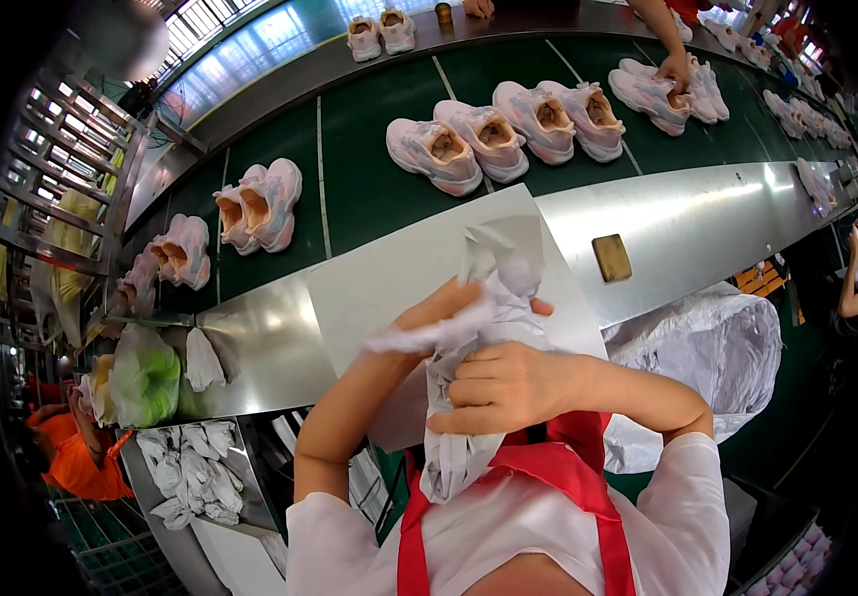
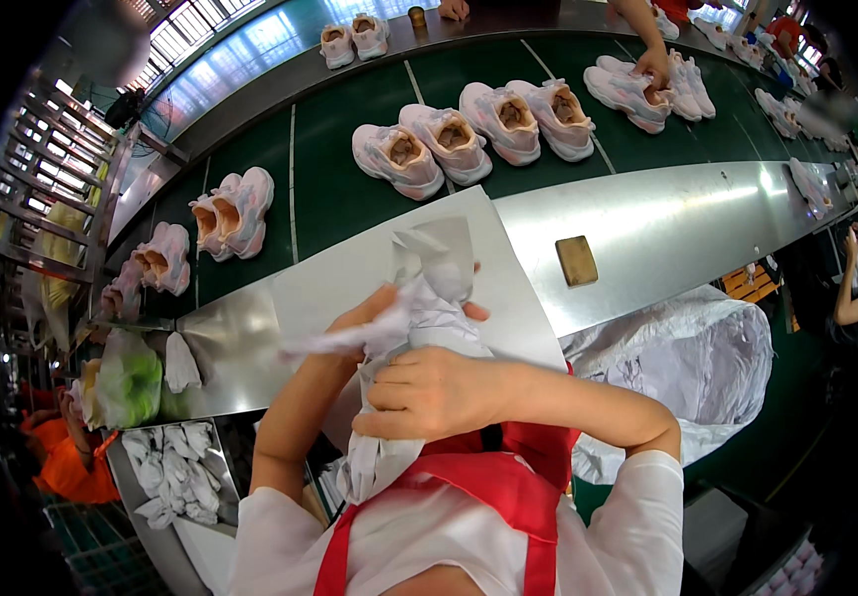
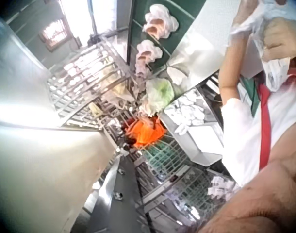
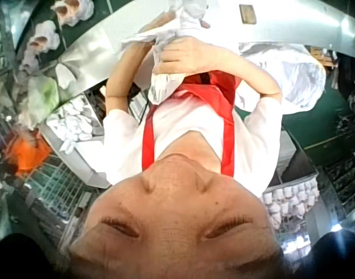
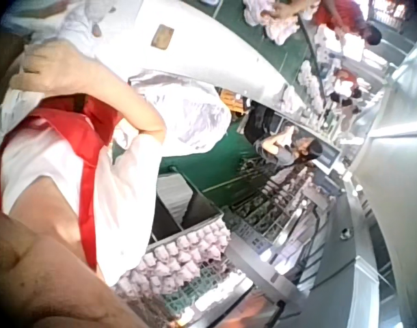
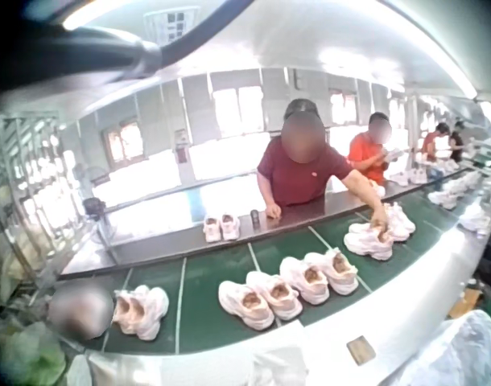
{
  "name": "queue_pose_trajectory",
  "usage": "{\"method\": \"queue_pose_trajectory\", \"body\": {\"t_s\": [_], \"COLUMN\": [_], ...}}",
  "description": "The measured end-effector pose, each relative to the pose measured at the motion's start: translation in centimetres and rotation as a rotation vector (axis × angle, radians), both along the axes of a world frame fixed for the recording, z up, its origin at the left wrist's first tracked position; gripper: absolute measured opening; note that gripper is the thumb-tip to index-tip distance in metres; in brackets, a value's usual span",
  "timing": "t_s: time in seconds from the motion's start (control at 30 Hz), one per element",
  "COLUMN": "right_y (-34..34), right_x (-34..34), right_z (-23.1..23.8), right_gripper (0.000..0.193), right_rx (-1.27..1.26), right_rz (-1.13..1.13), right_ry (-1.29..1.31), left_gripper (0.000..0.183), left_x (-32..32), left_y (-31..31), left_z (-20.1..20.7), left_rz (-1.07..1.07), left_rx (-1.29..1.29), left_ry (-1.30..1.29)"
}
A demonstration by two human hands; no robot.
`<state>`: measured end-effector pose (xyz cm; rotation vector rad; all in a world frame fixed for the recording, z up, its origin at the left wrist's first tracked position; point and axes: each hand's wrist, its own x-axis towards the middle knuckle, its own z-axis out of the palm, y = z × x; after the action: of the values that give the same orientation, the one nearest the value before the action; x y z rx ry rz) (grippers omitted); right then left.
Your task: The person takes white tissue paper from a large sack, crumples it into a ball, and inserts it into the opening of white shoes moving along a conveyor belt. The person repeats this process for multiple shoes, ensuring each one is filled with the paper.
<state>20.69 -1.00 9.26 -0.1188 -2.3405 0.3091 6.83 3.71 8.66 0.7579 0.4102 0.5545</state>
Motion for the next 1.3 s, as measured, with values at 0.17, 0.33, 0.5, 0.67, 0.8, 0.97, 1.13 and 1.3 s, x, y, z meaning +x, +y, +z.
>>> {"method": "queue_pose_trajectory", "body": {"t_s": [0.17, 0.33, 0.5, 0.67, 0.8, 0.97, 1.13, 1.3], "right_y": [0.1, 0.8, 2.3, 0.5, 0.9, 1.2, 1.7, 1.0], "right_x": [1.1, 0.4, 0.8, -1.0, -2.4, -3.0, -3.6, -5.2], "right_z": [-0.3, 0.2, -0.6, 0.8, -1.7, -1.6, -0.9, -0.2], "right_gripper": [0.035, 0.059, 0.061, 0.086, 0.089, 0.084, 0.078, 0.065], "right_rx": [-0.362, -0.944, -0.815, -0.368, -0.788, -1.014, -0.887, -0.79], "right_rz": [-0.362, -0.656, -0.771, -0.94, -0.919, -0.715, -0.723, -0.739], "right_ry": [0.333, 0.484, 0.178, -0.046, 0.038, 0.127, 0.067, -0.107], "left_gripper": [0.044, 0.051, 0.056, 0.047, 0.046, 0.044, 0.03, 0.035], "left_x": [-0.4, -0.7, -1.4, -1.4, -0.7, 0.5, -1.2, -4.8], "left_y": [0.9, -0.3, -0.2, 0.3, 0.3, 0.4, 2.4, 4.2], "left_z": [-4.8, -2.3, -0.1, -0.1, -0.5, -1.0, -1.8, -3.3], "left_rz": [0.285, 0.407, 0.45, 0.691, 0.732, 0.889, 0.597, 0.757], "left_rx": [0.278, 0.186, 0.724, 0.56, 0.531, 0.417, 0.208, 0.284], "left_ry": [0.221, 0.08, 0.613, 0.509, 0.485, 0.276, -0.017, 0.068]}}
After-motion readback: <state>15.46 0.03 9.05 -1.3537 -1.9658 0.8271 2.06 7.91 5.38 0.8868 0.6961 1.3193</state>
